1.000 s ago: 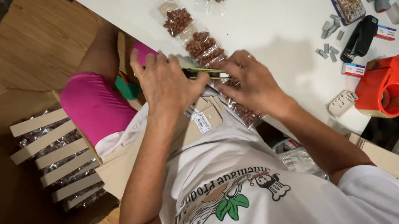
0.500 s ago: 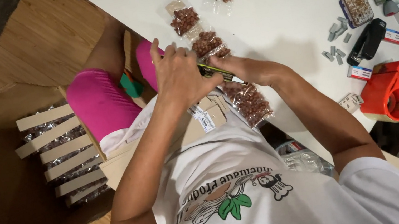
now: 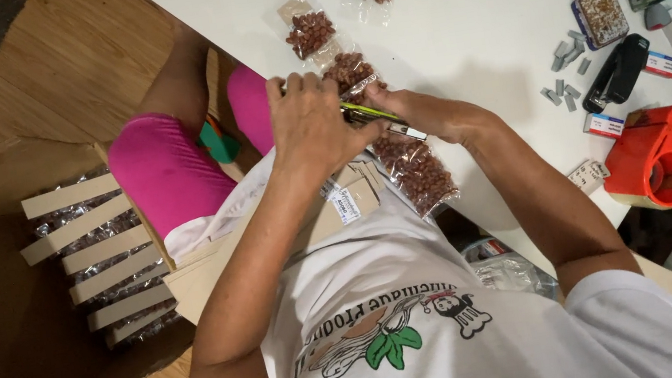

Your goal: Stapling small plastic bags of snacks onto a cardboard display strip using a handheld stapler.

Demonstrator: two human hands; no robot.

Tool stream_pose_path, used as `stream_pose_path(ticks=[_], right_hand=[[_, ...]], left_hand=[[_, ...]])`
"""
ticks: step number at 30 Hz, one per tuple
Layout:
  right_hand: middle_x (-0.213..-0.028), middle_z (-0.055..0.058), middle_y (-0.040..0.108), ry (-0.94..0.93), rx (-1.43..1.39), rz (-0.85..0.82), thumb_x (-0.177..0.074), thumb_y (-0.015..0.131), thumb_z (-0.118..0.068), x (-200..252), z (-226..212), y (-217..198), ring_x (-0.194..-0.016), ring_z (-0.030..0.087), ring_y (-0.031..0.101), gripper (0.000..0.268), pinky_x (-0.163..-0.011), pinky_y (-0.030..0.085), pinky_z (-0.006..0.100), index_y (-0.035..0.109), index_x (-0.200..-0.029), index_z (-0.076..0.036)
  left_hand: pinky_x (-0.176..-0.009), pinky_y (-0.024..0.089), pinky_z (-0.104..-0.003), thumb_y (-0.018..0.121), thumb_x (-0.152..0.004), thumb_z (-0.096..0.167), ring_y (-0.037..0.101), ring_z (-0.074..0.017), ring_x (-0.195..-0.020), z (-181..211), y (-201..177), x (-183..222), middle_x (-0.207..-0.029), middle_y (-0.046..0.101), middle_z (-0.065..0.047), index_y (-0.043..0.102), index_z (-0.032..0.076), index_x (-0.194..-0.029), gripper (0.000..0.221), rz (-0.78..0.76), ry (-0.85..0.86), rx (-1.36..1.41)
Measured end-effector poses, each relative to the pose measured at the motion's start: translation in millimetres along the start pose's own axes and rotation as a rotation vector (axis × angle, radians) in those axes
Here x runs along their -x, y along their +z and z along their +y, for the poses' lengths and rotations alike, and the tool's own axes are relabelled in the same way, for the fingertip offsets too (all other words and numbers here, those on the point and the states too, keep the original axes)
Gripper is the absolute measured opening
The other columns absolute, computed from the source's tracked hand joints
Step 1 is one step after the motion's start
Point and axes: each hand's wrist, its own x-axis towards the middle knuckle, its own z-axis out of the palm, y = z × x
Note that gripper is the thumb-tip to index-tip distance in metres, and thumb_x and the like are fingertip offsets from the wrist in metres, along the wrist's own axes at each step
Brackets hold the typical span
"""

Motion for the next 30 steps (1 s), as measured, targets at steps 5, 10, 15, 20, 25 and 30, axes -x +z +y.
stream_pose_path(ticks=[5,10,15,20,25,30], right_hand=[[-0.163,0.027,0.029,-0.059,-0.01,0.211,-0.098,0.026,-0.072,0,4,-10,-0.152,0.044,0.024,0.091,-0.124,0.014,0.058,0.032,-0.158,-0.002],[-0.082,0.009,0.057,-0.483,-0.363,0.465,-0.094,0.081,-0.027,-99,91,-51,-0.056,0.015,0.057,0.045,-0.05,0.048,0.025,0.057,-0.119,0.001],[-0.091,0.0,0.069,-0.27,0.143,0.673,-0.073,0.078,-0.029,-197,81,-76,-0.089,0.02,0.07,0.03,-0.074,0.054,0.033,0.073,-0.103,-0.027],[-0.116,0.024,0.069,-0.226,0.328,0.746,-0.082,0.084,-0.042,-254,27,-78,-0.114,0.041,0.067,0.06,-0.097,0.054,0.047,0.069,-0.127,-0.004],[-0.095,0.009,0.075,-0.159,0.289,0.709,-0.077,0.076,-0.037,-258,19,-89,-0.102,0.032,0.073,0.03,-0.089,0.058,0.041,0.078,-0.102,-0.021],[-0.078,0.009,0.067,-0.568,-0.01,0.811,-0.076,0.08,-0.017,-172,35,-110,-0.074,0.023,0.064,0.027,-0.069,0.049,0.033,0.071,-0.097,-0.002]], left_hand=[[-0.097,0.046,-0.058,0.072,-0.087,0.042,0.065,-0.0448,-0.113,19,-20,45,-0.115,0.07,-0.028,0.066,-0.002,-0.122,0.057,0.077,0.109,0.451],[-0.097,0.052,-0.06,0.071,-0.089,0.032,0.068,-0.0452,-0.113,-8,5,27,-0.12,0.071,-0.025,0.063,0.004,-0.134,0.054,-0.057,0.157,0.856],[-0.091,0.057,-0.051,0.07,-0.089,0.04,0.072,-0.0352,-0.107,-115,80,-70,-0.111,0.075,-0.012,0.072,0.016,-0.122,0.041,0.144,-0.385,0.641],[-0.093,0.056,-0.052,0.068,-0.09,0.029,0.065,-0.0394,-0.116,-124,90,-107,-0.121,0.068,-0.018,0.066,0.011,-0.13,0.044,0.176,-0.436,0.541],[-0.106,0.048,-0.053,0.076,-0.084,0.029,0.05,-0.0428,-0.129,-115,89,-137,-0.131,0.055,-0.02,0.062,0.009,-0.136,0.058,0.246,-0.365,0.46],[-0.11,0.038,-0.055,0.078,-0.078,0.041,0.039,-0.0399,-0.135,-78,57,-132,-0.133,0.049,-0.016,0.055,0.01,-0.138,0.071,0.118,-0.355,0.403]])
